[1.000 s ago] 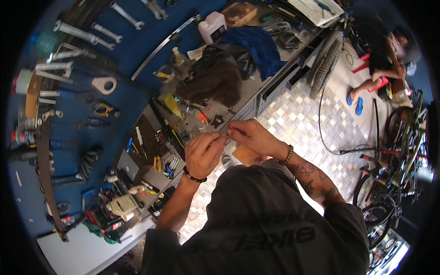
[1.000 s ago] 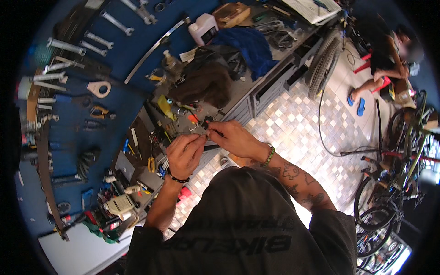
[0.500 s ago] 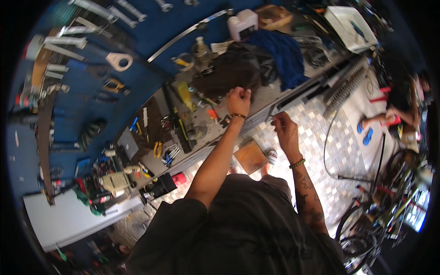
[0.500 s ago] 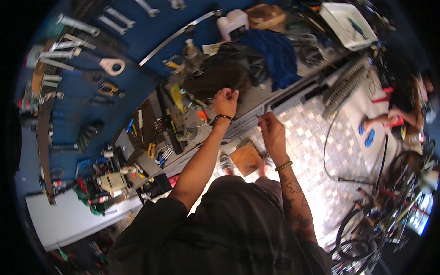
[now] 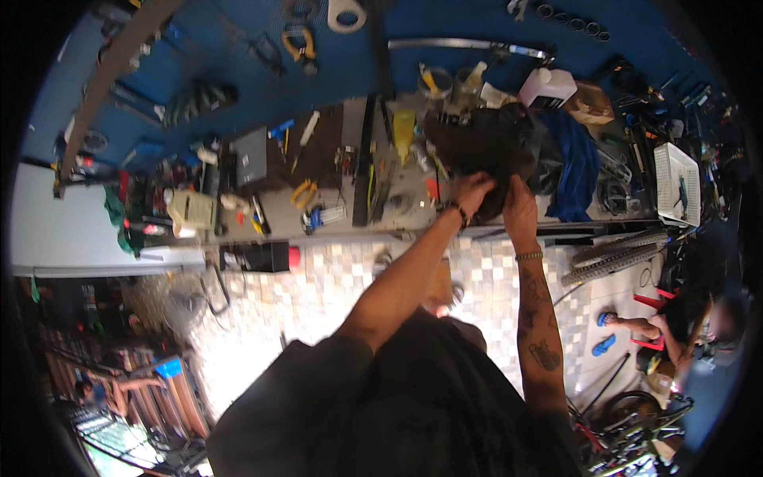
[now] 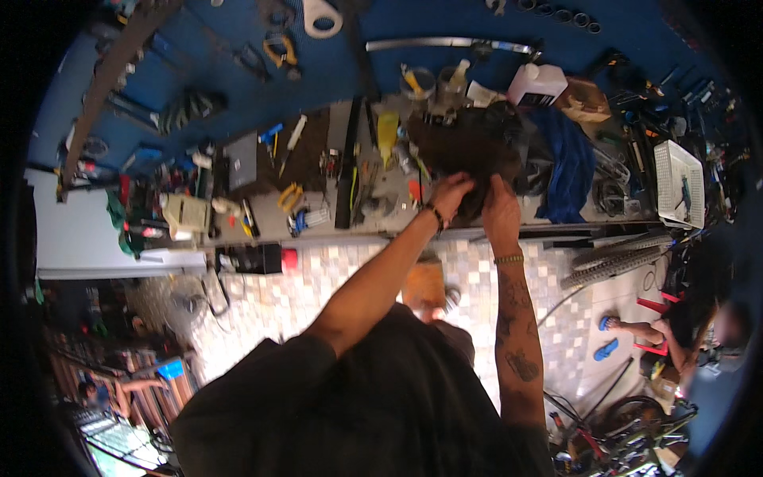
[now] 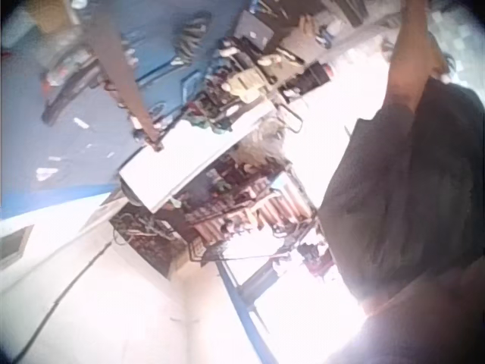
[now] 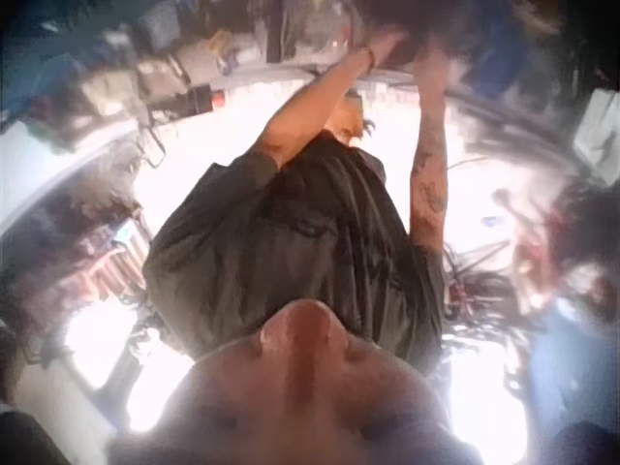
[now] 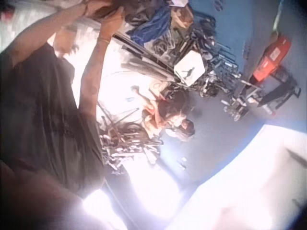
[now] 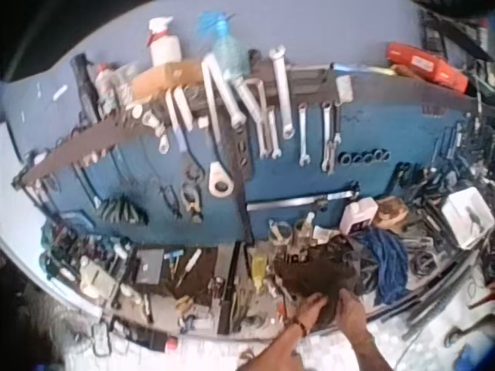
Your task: The person moves around a cluttered workshop, picking up and placing down various hand tools such as pliers, screwdrivers, and wrenches. They handle small parts and toolboxes, shifting items on the workbench and wall rack without completing a specific repair.
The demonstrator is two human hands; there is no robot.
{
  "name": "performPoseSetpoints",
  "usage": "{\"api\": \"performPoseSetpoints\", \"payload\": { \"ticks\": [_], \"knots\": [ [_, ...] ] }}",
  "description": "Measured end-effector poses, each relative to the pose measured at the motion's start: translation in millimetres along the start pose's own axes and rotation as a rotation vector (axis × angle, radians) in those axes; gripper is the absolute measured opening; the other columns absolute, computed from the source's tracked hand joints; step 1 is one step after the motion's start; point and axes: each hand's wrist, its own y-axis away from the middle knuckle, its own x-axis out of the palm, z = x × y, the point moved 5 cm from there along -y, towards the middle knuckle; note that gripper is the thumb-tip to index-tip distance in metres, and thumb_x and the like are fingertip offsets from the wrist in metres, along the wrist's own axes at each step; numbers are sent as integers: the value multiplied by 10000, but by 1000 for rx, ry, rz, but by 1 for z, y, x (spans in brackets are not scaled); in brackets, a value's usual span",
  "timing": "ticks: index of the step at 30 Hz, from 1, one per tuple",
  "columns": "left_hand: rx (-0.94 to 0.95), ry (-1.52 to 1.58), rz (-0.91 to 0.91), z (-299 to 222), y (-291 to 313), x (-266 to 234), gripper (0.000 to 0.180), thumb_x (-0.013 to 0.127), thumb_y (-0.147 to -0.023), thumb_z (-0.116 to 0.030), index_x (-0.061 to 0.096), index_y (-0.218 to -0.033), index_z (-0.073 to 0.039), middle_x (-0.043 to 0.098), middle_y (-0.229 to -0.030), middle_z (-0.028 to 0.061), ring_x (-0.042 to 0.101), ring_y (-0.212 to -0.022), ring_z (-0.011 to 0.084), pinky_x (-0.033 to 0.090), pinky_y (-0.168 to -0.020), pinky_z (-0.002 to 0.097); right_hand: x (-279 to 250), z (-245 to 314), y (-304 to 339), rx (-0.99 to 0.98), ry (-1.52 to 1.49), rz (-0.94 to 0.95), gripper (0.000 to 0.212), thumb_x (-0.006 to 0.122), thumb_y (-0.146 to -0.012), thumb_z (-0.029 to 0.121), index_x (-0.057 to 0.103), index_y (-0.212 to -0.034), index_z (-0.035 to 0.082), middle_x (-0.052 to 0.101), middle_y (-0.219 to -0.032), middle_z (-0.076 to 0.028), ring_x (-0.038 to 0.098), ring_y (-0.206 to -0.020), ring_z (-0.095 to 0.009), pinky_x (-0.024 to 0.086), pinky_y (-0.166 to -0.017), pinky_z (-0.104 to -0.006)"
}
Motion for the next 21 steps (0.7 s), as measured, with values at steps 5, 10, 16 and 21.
{"api": "performPoseSetpoints", "payload": {
  "ticks": [5, 10, 16, 21],
  "knots": [
    [354, -295, -262, 6, -45, -7, 315, 707, -955, -339, 752, -1080, -53, 671, -777, 30, 645, -679, 143, 495, -544, 343, 13, 20, -5, -176, -92, -71, 239, 555, -871, -38, 605, -1102, -65, 668, -1050, -345, 630, -984, -557, 501, -814, -585],
    [52, 7, 37, -8, -20, 26, 372, 681, -970, -338, 738, -1072, 16, 742, -934, 170, 738, -869, 264, 573, -747, 405, 4, -18, -6, 110, -44, 33, 177, 549, -934, -18, 588, -1096, -78, 657, -967, -362, 625, -973, -567, 483, -802, -589],
    [250, -474, -234, -15, -29, 19, 389, 656, -986, -357, 752, -1011, 19, 726, -1011, 285, 704, -1008, 443, 529, -881, 513, 0, 25, 2, 51, 50, 12, 114, 535, -998, 12, 608, -1070, -39, 684, -1014, -323, 641, -995, -532, 505, -825, -547],
    [311, -510, -377, -42, 9, 6, 345, 709, -968, -314, 735, -1156, -26, 744, -1135, 240, 704, -1092, 425, 554, -938, 510, -22, 13, 36, 213, -234, -1, 187, 530, -1081, 155, 601, -1032, -11, 649, -845, -176, 649, -780, -291, 513, -698, -411]
  ]
}}
